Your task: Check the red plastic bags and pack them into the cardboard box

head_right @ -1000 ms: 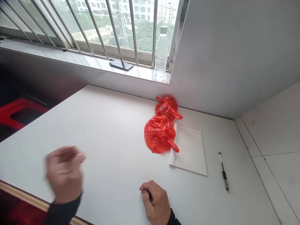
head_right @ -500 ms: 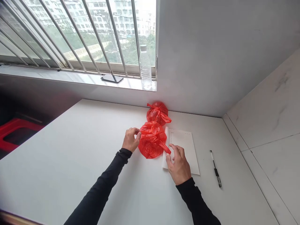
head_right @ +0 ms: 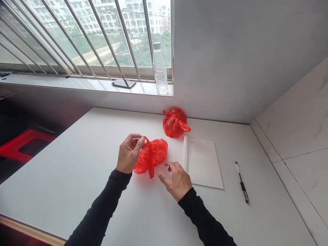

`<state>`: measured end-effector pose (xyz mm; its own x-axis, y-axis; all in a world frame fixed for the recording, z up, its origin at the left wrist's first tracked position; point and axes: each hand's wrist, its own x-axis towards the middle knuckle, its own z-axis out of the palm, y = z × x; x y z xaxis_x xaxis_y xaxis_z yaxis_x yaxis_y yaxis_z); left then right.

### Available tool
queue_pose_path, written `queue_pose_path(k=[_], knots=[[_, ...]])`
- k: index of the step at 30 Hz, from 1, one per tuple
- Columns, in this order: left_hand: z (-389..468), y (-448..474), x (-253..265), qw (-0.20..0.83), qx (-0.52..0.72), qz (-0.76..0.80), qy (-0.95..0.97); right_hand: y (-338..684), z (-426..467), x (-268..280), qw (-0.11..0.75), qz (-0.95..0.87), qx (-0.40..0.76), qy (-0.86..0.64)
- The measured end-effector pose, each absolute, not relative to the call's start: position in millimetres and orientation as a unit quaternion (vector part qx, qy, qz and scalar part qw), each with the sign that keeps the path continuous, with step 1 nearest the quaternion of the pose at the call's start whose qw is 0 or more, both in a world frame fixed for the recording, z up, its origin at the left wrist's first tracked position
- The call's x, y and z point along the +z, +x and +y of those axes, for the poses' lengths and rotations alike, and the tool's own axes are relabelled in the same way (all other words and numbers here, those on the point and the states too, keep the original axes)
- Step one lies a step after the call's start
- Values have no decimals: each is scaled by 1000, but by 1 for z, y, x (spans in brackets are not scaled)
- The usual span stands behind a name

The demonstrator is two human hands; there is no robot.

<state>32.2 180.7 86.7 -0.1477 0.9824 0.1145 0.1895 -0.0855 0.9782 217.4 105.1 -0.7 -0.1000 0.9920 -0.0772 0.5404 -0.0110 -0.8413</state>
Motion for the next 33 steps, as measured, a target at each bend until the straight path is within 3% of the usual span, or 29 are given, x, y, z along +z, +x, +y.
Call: queue_pose_path(k=[10,24,28,33], knots=[[163,44,103,483,567,518,420,182,95,1,330,-622,470,-533],[141,70,114,544,591,472,363,194,87,-10,387,-544,533,-520],[146,52,107,526,596,500,344,225,72,-6,413,-487,556,-532],[153,35,82,574,576,513,275,253,52,0,440,-441,572,-534]])
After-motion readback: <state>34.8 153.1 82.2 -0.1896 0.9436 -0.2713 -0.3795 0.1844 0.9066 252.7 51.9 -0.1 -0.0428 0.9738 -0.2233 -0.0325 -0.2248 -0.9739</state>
